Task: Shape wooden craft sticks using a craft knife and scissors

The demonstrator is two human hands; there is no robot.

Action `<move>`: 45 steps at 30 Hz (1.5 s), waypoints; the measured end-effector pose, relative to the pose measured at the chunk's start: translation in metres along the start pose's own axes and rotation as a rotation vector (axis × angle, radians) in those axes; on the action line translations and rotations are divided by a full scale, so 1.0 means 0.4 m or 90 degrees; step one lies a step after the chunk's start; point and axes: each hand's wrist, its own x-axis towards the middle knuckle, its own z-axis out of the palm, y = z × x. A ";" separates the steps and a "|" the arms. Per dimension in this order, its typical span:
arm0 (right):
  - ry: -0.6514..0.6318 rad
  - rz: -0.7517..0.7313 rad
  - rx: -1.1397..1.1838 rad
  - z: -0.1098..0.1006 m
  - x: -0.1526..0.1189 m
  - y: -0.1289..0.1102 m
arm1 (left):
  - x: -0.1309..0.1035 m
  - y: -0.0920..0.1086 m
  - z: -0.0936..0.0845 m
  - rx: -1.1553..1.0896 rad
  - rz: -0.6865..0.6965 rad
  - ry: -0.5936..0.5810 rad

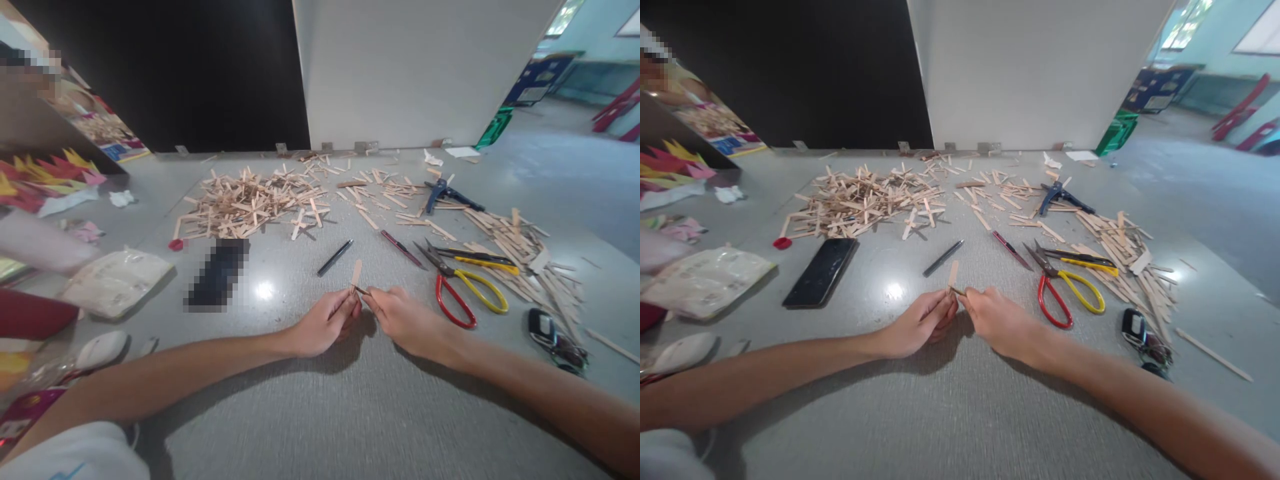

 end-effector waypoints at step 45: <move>-0.195 0.053 0.559 0.003 -0.006 -0.020 | -0.008 -0.019 0.010 0.224 0.031 0.135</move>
